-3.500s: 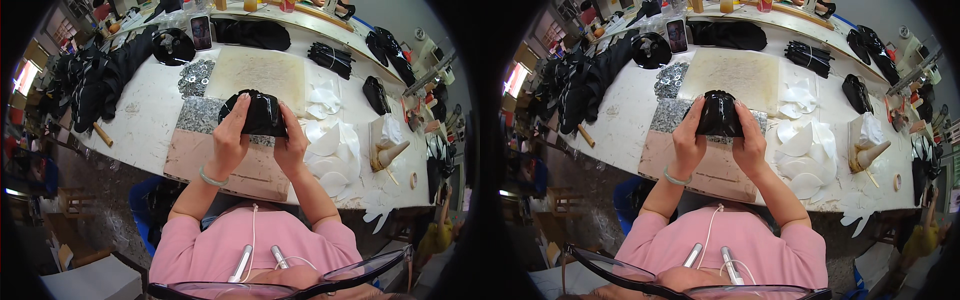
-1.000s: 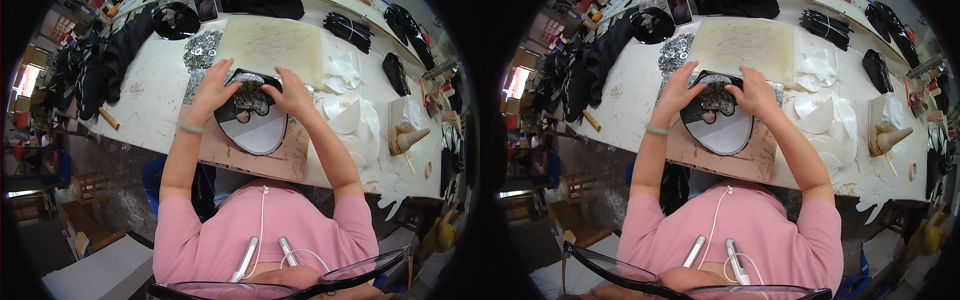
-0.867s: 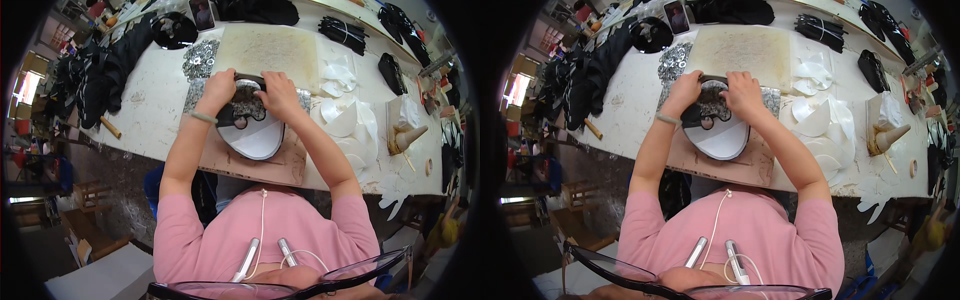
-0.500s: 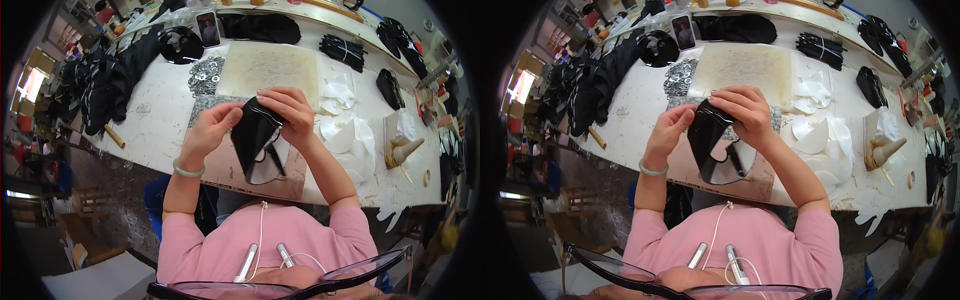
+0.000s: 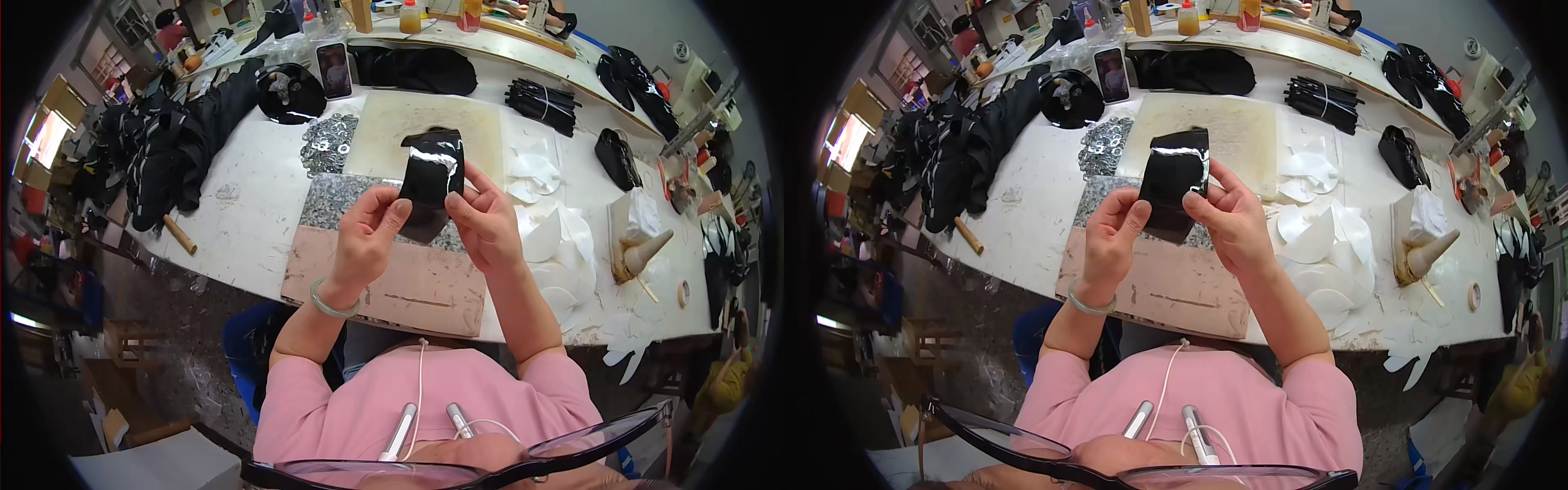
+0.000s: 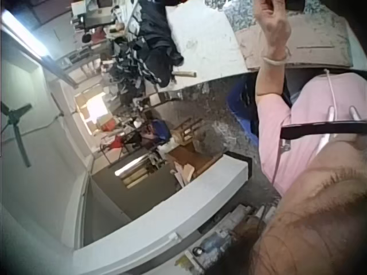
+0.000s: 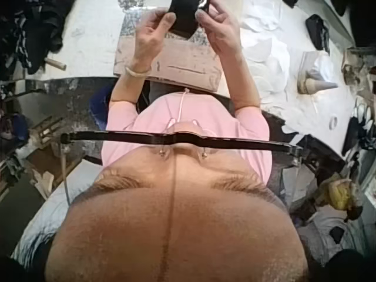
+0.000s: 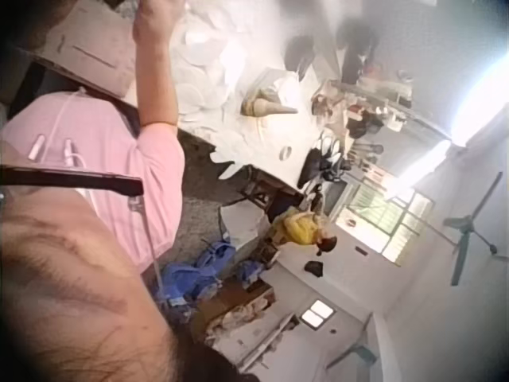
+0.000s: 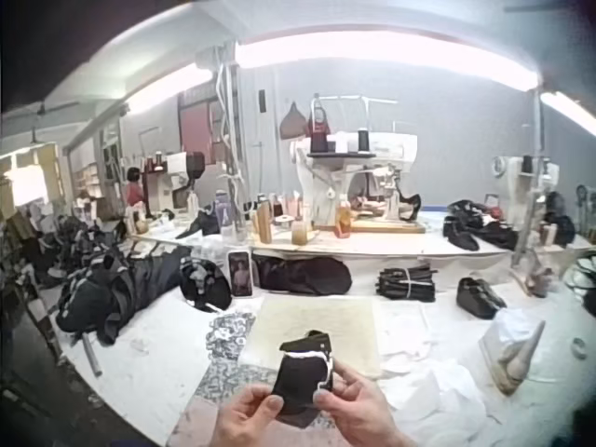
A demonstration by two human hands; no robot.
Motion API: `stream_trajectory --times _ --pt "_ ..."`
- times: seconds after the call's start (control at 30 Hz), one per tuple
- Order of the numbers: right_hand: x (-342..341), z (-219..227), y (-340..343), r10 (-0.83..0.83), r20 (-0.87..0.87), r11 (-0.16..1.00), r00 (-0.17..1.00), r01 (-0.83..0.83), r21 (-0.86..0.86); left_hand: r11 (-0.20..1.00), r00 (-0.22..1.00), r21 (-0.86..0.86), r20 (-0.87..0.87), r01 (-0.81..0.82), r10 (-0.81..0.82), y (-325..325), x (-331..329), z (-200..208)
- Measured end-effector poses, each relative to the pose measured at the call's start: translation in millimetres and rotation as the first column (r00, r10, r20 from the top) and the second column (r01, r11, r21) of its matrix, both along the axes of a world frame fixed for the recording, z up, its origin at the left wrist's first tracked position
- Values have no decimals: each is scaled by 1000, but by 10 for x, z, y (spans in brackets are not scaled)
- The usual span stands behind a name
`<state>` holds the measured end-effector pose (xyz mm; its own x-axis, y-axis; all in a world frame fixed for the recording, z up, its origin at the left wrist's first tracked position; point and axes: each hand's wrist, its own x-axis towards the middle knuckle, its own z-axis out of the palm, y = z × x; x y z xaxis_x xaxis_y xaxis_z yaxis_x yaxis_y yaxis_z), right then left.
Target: The person peels paper backings from adhesive pads and attaches them to shoe upper components by hand, then fits and presses the leather pieces together.
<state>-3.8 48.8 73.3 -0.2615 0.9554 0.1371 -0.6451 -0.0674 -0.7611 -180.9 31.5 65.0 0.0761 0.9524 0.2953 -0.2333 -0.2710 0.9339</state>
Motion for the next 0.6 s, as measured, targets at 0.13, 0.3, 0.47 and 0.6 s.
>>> stream_trajectory --times 0.13,0.3,0.47,0.6 --pt "-45 6 -1 -27 -29 1000 999 28 7 989 996 -146 75 -31 43 -46 71 112" --pt "-83 -13 -28 -15 -63 1000 998 14 -10 992 1000 -128 23 -8 11 -57 58 93" --pt "-34 -44 -10 31 -224 979 974 -75 -190 997 998 -64 36 -50 52 -106 93 78" --pt "-83 45 -90 -64 97 998 993 63 18 999 999 -7 -29 -43 43 -96 110 89"
